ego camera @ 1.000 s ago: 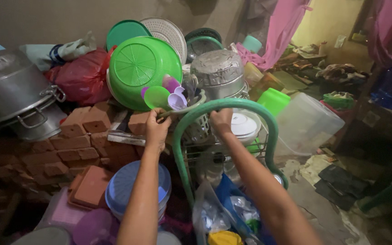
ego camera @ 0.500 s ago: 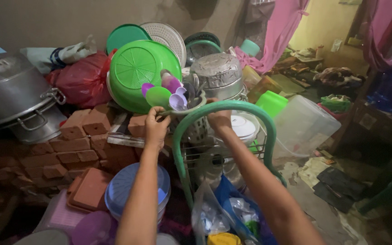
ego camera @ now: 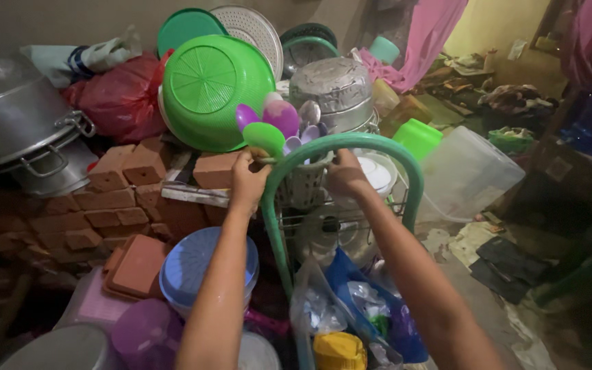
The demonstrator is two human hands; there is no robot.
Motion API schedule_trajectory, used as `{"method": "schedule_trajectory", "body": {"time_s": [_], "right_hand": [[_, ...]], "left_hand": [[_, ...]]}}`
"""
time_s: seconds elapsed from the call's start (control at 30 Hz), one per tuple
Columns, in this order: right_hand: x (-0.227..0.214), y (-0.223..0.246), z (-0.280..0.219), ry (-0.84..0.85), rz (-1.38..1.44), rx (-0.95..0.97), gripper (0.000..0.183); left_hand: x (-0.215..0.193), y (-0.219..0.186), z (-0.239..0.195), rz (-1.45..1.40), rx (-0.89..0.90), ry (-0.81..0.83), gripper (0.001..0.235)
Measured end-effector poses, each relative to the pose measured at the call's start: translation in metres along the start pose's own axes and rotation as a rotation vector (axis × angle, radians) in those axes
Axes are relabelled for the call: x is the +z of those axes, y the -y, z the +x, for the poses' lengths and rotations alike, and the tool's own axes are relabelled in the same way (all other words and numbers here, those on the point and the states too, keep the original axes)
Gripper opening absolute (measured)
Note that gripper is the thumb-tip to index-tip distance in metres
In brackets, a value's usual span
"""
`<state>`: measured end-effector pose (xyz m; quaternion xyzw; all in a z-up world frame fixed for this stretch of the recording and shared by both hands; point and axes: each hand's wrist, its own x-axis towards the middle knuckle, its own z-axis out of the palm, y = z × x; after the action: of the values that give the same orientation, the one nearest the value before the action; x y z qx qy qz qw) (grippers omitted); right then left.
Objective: The person organizes plastic cups in a dish rack, then moves to the stove to stir a yellow liquid in a pot with a spatula. The person repeatedly stirs the liquid and covers the pot with a lid.
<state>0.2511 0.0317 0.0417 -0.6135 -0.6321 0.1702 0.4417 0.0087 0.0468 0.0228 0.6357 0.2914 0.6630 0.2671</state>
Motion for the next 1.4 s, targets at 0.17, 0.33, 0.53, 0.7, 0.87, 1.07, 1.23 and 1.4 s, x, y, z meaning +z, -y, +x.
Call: {"method": "schedule_trajectory", "body": {"time_s": [0.17,0.33,0.53,0.7,0.87,1.07,1.23,1.4], "right_hand": [[-0.008,0.001,0.004,0.041,-0.11,-0.068,0.049],[-0.003,-0.006,0.007,0.077,-0.089,-0.097,0.046],[0.003,0.0,-0.005,0.064,-0.156,-0.141,0.055],[-0.018,0.02,-0.014,0.172,-0.247,-0.236,0.085],[-0.032,0.004,-0.008,0.195,0.041,-0.283,0.085],[-0.008,-0.035,0.01,0.035,0.02,-0.265,0.042],[0.004,-0.026,0.012,-0.033,-0.239,-0.299,0.019],[0.01,-0.01,0.009,-0.155,-0.338,-0.277,0.029]], "left_hand": [[0.006,0.007,-0.003,-0.25,-0.157,-0.03,0.025],[0.007,0.017,-0.003,-0.279,-0.184,-0.062,0.024],[-0.015,0.034,-0.015,-0.434,-0.327,0.039,0.022],[-0.019,0.035,-0.022,-0.45,-0.273,0.08,0.024],[-0.011,0.027,-0.013,-0.439,-0.273,0.002,0.023],[-0.006,0.028,0.009,-0.543,-0.248,-0.04,0.025],[-0.006,0.037,0.01,-0.662,-0.274,-0.026,0.026],[-0.005,0.05,0.01,-0.742,-0.231,-0.044,0.027]]}}
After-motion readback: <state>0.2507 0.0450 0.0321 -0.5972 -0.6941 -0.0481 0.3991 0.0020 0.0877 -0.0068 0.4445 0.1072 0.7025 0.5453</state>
